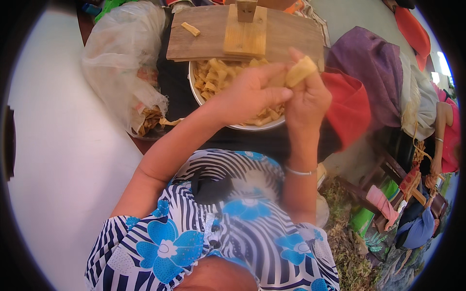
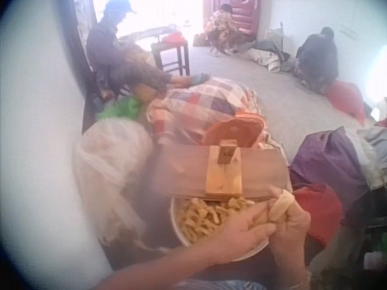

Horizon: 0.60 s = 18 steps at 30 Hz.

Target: The person shapes small pieces of dough into knots by hand, picking up long strips from a bag and placing the finished knots into a metal bowl.

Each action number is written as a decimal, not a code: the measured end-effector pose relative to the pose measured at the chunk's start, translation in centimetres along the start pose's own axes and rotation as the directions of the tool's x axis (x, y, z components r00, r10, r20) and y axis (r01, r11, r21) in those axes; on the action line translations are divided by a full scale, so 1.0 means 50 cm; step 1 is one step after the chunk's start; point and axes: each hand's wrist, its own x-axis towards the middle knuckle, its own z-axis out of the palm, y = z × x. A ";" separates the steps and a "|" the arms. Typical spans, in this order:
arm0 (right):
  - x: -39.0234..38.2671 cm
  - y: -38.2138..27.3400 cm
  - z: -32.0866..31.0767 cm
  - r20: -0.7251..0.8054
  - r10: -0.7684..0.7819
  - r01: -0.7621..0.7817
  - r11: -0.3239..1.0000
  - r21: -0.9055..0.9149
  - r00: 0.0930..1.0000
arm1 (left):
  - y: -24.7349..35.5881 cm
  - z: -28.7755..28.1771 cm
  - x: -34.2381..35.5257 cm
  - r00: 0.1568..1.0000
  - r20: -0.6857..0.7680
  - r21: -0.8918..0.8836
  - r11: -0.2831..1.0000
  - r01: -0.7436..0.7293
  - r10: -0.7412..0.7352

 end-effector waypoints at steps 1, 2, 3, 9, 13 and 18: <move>-0.002 0.003 0.003 0.023 -0.016 0.018 0.996 -0.088 1.000 | 0.002 -0.007 -0.001 0.993 -0.031 -0.004 0.993 0.114 -0.114; -0.003 0.003 0.004 0.047 -0.030 0.037 0.984 -0.175 0.998 | 0.002 -0.015 -0.004 0.972 -0.063 -0.011 0.974 0.227 -0.227; -0.008 0.005 0.007 0.076 -0.037 0.056 0.963 -0.265 0.996 | -0.011 -0.028 -0.009 0.974 -0.052 0.039 0.974 0.225 -0.223; -0.055 0.042 -0.005 0.268 0.292 -0.266 0.955 -0.129 0.918 | -0.056 -0.056 -0.048 0.967 -0.012 0.866 0.486 -0.117 0.253; -0.080 0.046 -0.003 0.537 0.580 -0.781 0.550 0.298 0.613 | -0.075 -0.062 -0.067 0.931 0.026 0.822 0.522 -0.227 0.364; -0.091 0.064 0.010 0.643 0.486 -0.806 0.324 0.496 0.592 | -0.063 -0.064 -0.072 0.979 -0.024 0.674 0.726 -0.135 0.204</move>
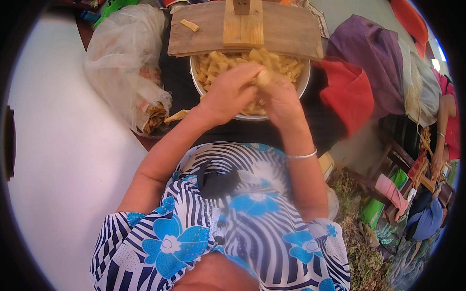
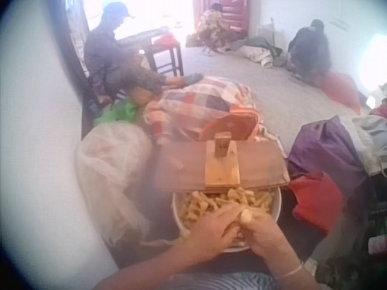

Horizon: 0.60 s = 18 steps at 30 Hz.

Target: The person shapes small pieces of dough into knots by hand, picking up long strips from a bag and placing the finished knots into a metal bowl.

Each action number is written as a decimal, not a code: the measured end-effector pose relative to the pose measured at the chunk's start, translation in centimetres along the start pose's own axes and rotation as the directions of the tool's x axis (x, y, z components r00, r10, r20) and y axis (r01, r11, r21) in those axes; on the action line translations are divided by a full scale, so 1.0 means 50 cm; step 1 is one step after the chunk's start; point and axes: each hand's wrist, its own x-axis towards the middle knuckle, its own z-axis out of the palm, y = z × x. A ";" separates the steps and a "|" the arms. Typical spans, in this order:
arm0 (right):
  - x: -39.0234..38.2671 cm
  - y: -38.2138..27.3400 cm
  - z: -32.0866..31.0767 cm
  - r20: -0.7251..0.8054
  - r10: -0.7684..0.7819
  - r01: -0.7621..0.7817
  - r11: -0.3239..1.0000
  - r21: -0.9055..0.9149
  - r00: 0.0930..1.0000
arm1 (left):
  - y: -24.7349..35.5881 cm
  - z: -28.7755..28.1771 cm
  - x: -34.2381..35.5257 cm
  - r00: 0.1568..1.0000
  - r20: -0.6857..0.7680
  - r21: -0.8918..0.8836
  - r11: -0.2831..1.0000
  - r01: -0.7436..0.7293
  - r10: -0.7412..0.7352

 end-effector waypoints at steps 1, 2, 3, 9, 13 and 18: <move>0.003 0.002 0.000 -0.014 -0.035 0.034 0.996 -0.081 0.999 | 0.019 -0.010 0.008 1.000 0.024 -0.023 1.000 0.018 -0.017; 0.005 0.003 0.004 -0.062 -0.140 0.124 0.969 -0.215 0.988 | 0.029 -0.016 0.012 0.998 0.048 -0.046 0.998 0.036 -0.034; 0.009 0.000 0.019 -0.091 -0.251 0.205 0.914 -0.350 0.964 | 0.028 -0.014 0.018 0.997 0.045 -0.001 0.998 0.064 -0.064; 0.011 -0.024 0.038 0.051 -0.624 0.418 0.458 -0.784 0.780 | -0.013 0.007 0.052 0.949 0.031 -0.093 0.944 0.316 -0.314; 0.019 -0.012 0.043 0.025 -0.702 0.467 0.446 -0.763 0.712 | -0.027 0.003 0.026 0.816 0.220 -0.520 0.643 0.562 -0.535; 0.015 -0.023 0.025 -0.188 -0.655 0.453 0.673 -0.585 0.732 | -0.034 -0.055 -0.057 0.702 0.430 -0.577 0.425 0.697 -0.568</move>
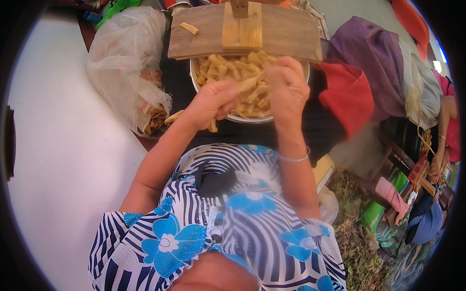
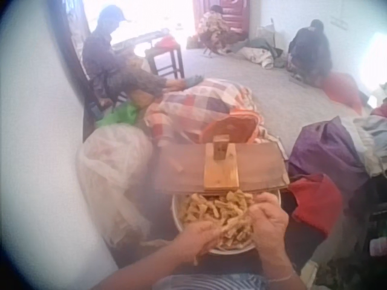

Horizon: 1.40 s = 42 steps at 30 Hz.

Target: The person shapes small pieces of dough into knots by hand, picking up long strips from a bag and placing the finished knots into a metal bowl.

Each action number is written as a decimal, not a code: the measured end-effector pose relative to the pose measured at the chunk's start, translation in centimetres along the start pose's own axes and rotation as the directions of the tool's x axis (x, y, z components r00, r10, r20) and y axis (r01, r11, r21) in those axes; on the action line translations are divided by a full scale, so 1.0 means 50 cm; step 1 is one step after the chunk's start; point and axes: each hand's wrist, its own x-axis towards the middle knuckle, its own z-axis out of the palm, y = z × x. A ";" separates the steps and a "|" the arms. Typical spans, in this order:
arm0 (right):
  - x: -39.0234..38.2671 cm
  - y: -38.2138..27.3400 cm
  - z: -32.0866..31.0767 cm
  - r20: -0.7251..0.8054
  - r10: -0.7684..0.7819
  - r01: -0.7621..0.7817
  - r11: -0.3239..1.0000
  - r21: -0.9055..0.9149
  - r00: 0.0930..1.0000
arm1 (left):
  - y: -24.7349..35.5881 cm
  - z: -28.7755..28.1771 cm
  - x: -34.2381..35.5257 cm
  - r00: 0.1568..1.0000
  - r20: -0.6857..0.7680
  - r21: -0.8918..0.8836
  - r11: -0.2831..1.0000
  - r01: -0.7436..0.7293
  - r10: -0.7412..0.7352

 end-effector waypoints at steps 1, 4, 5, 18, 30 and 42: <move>0.005 0.000 -0.017 -0.029 0.086 -0.084 0.994 0.073 0.996 | -0.015 -0.011 -0.008 0.997 -0.060 0.109 0.993 -0.036 0.043; 0.043 -0.004 -0.056 0.058 0.094 -0.095 0.995 0.024 0.994 | -0.019 -0.022 -0.015 0.952 -0.065 0.456 0.857 -0.239 0.301; 0.045 -0.025 -0.047 0.100 0.082 -0.078 0.996 -0.040 0.992 | -0.012 -0.024 -0.014 0.917 -0.022 0.561 0.764 -0.319 0.399; 0.151 -0.026 0.016 0.454 0.288 -0.222 0.956 -0.194 0.843 | 0.134 -0.055 0.108 0.931 -0.057 0.450 0.842 -0.298 0.360; 0.209 0.059 0.068 0.366 -0.083 0.262 0.841 -0.474 0.927 | 0.152 -0.103 0.219 0.758 -0.055 0.826 0.456 -0.331 0.650; 0.061 -0.022 0.071 0.352 -0.248 0.424 0.660 -0.620 0.902 | 0.099 0.050 0.052 0.975 -0.059 0.283 0.940 -0.188 0.213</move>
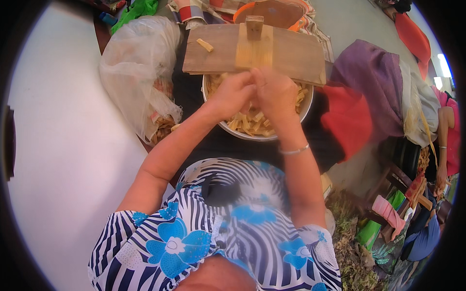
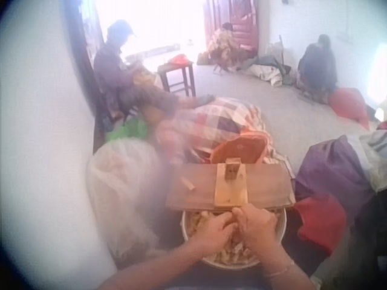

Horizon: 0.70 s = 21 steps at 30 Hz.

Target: The person shapes small pieces of dough into knots by hand, picking up long strips from a bag and placing the finished knots into a metal bowl.

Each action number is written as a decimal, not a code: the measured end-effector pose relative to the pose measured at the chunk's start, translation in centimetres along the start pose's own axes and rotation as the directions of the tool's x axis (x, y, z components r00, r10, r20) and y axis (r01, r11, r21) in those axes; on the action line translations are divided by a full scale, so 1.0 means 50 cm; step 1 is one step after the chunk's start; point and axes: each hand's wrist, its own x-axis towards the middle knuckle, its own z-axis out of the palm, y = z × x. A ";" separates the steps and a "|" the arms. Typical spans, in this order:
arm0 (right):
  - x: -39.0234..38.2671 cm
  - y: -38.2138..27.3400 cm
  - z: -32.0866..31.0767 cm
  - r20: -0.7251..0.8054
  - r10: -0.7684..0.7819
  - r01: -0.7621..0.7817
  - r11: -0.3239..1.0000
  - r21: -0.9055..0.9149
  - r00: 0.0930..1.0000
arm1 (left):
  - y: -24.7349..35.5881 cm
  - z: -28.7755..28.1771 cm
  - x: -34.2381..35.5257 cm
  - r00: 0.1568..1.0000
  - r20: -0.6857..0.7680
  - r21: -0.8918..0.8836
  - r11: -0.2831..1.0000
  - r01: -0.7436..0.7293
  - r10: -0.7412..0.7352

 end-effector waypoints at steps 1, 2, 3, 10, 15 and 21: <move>-0.001 0.010 -0.016 0.021 0.011 -0.011 1.000 0.018 1.000 | 0.000 -0.007 -0.011 0.997 0.069 0.198 0.980 -0.037 0.023; -0.004 0.017 -0.039 0.042 0.021 -0.023 0.999 0.035 0.999 | 0.000 -0.028 -0.027 0.989 0.141 0.385 0.919 -0.086 0.033; -0.010 0.020 -0.062 0.062 0.034 -0.038 0.998 0.053 0.997 | 0.001 -0.046 -0.043 0.976 0.214 0.553 0.821 -0.144 0.027; -0.057 -0.156 -0.232 0.487 -0.063 -0.229 0.826 0.516 0.871 | 0.238 0.014 -0.116 0.858 0.214 0.363 0.778 -0.513 0.466; -0.080 -0.148 -0.331 0.028 0.059 -0.053 0.476 0.878 0.998 | 0.337 0.171 -0.079 0.621 0.605 0.348 0.536 -0.769 0.498; -0.081 -0.045 -0.206 -0.198 0.294 -0.143 0.825 0.547 0.935 | 0.094 0.131 -0.041 0.803 0.330 0.024 0.846 -0.533 0.497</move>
